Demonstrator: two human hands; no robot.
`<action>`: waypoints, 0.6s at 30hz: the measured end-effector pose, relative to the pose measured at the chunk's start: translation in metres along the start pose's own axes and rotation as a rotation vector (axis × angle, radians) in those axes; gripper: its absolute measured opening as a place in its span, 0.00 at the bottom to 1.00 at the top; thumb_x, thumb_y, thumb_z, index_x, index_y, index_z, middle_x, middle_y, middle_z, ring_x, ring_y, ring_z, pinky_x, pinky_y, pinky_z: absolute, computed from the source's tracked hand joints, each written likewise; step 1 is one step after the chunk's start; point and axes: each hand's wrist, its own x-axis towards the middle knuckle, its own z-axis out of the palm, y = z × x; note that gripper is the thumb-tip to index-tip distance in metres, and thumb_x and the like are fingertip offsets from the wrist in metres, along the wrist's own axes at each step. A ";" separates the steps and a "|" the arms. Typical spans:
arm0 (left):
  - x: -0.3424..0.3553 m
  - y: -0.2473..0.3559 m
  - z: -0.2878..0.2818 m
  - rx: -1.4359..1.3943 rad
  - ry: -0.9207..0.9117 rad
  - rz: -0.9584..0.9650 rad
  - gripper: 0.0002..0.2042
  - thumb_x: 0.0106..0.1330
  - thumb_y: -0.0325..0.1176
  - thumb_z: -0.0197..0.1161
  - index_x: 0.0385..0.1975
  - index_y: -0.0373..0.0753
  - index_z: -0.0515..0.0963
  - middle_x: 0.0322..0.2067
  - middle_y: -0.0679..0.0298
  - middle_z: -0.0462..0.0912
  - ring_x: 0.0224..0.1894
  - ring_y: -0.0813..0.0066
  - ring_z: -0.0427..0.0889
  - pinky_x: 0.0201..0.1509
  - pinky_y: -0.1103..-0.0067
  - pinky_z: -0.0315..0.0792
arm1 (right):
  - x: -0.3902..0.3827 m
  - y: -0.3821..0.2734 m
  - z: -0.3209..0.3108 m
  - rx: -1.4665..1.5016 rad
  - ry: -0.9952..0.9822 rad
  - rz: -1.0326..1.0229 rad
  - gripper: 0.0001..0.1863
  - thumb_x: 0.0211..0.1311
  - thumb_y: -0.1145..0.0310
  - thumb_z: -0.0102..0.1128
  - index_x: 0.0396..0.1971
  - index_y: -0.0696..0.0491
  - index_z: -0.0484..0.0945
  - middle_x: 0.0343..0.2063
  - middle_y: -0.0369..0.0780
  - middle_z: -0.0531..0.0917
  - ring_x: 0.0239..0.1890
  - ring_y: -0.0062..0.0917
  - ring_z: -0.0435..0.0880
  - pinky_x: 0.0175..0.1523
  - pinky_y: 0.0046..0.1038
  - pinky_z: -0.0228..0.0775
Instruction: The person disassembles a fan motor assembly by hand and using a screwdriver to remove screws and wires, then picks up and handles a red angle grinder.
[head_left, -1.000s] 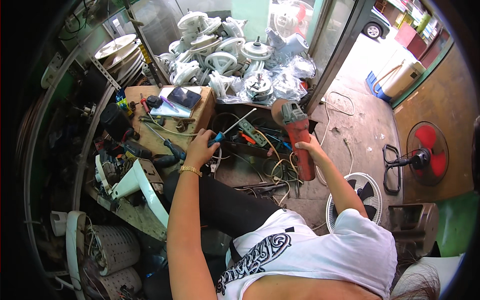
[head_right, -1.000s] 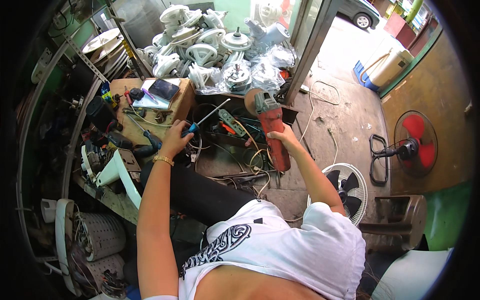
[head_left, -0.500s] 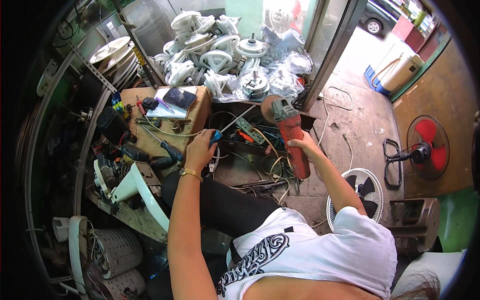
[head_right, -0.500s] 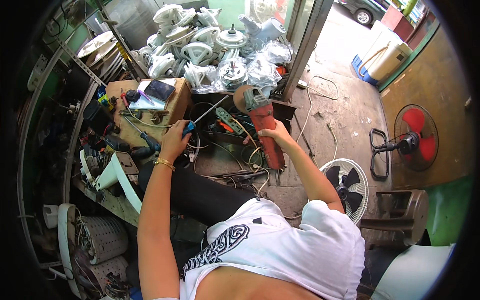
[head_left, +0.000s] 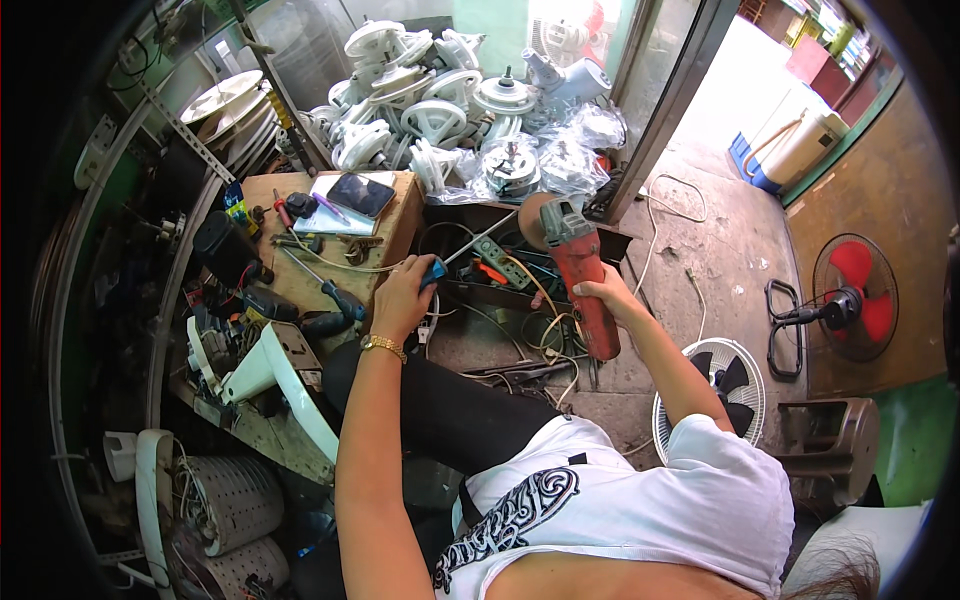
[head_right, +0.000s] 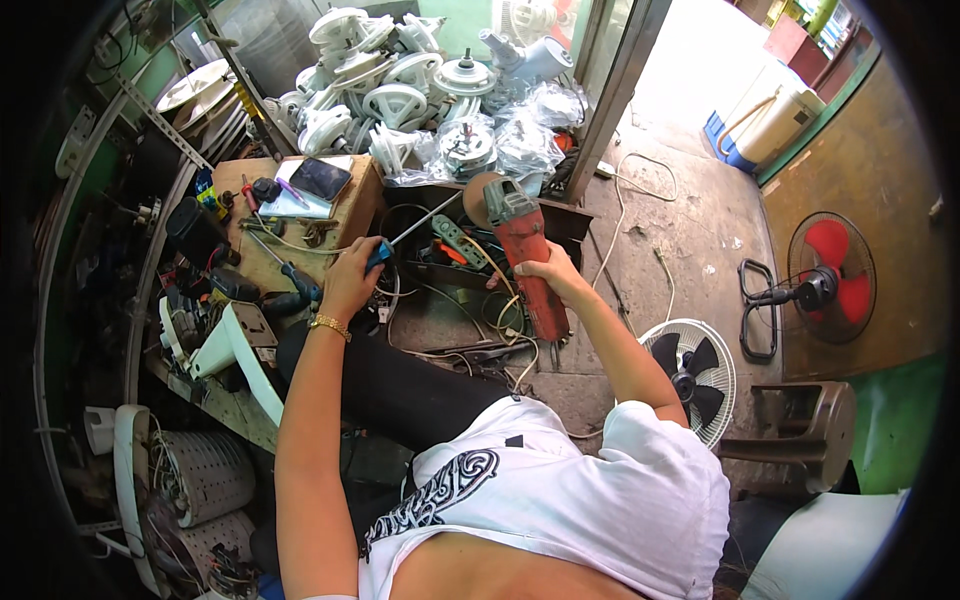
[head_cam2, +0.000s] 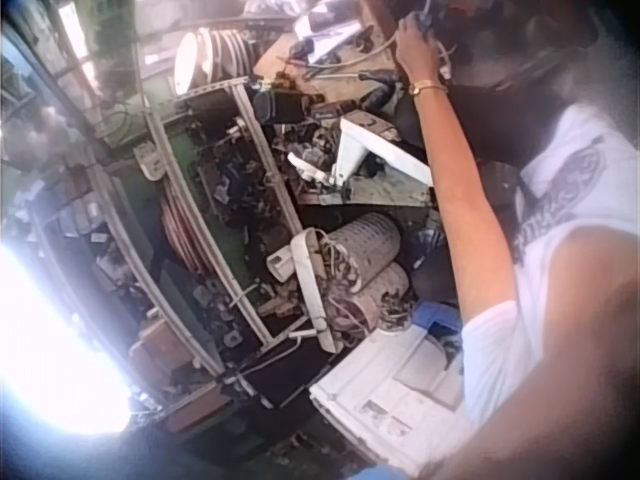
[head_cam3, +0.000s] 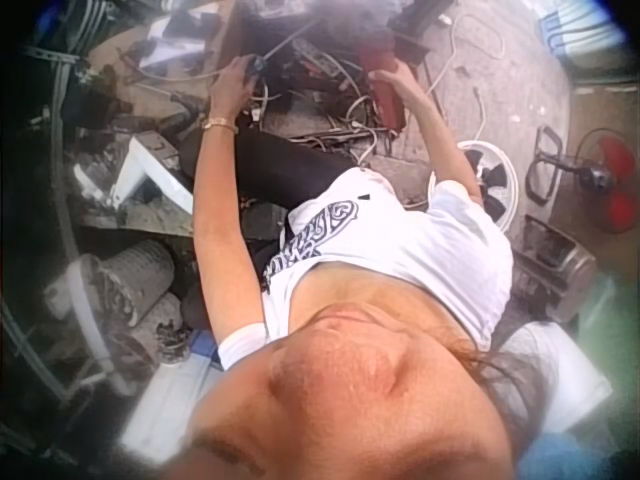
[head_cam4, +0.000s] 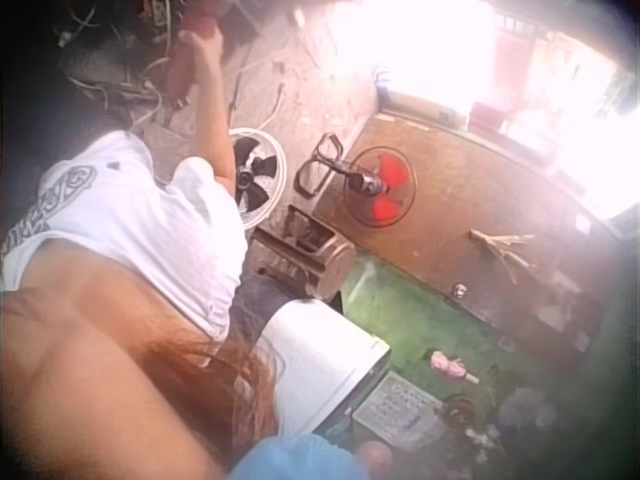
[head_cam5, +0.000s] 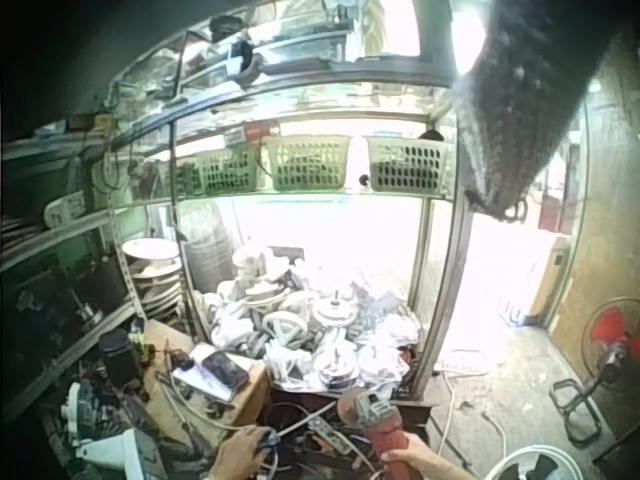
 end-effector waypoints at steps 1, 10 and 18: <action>0.000 0.000 0.000 -0.004 0.001 0.000 0.21 0.64 0.30 0.67 0.57 0.45 0.75 0.48 0.61 0.79 0.56 0.55 0.80 0.54 0.62 0.78 | 0.000 -0.001 0.001 -0.003 0.003 -0.003 0.32 0.50 0.66 0.73 0.55 0.58 0.73 0.36 0.41 0.82 0.32 0.24 0.83 0.39 0.30 0.81; 0.001 0.002 -0.001 -0.014 -0.007 0.002 0.21 0.64 0.31 0.67 0.58 0.45 0.76 0.48 0.61 0.79 0.55 0.54 0.79 0.54 0.62 0.77 | 0.000 -0.008 0.001 0.001 -0.027 0.023 0.31 0.50 0.65 0.72 0.54 0.57 0.73 0.35 0.40 0.82 0.30 0.24 0.83 0.38 0.30 0.80; 0.000 -0.005 0.001 -0.026 0.039 0.013 0.21 0.63 0.31 0.68 0.58 0.46 0.76 0.48 0.62 0.79 0.54 0.54 0.80 0.54 0.62 0.78 | 0.000 -0.012 0.006 0.024 -0.014 0.008 0.30 0.49 0.65 0.72 0.53 0.57 0.74 0.33 0.40 0.82 0.29 0.23 0.82 0.37 0.29 0.79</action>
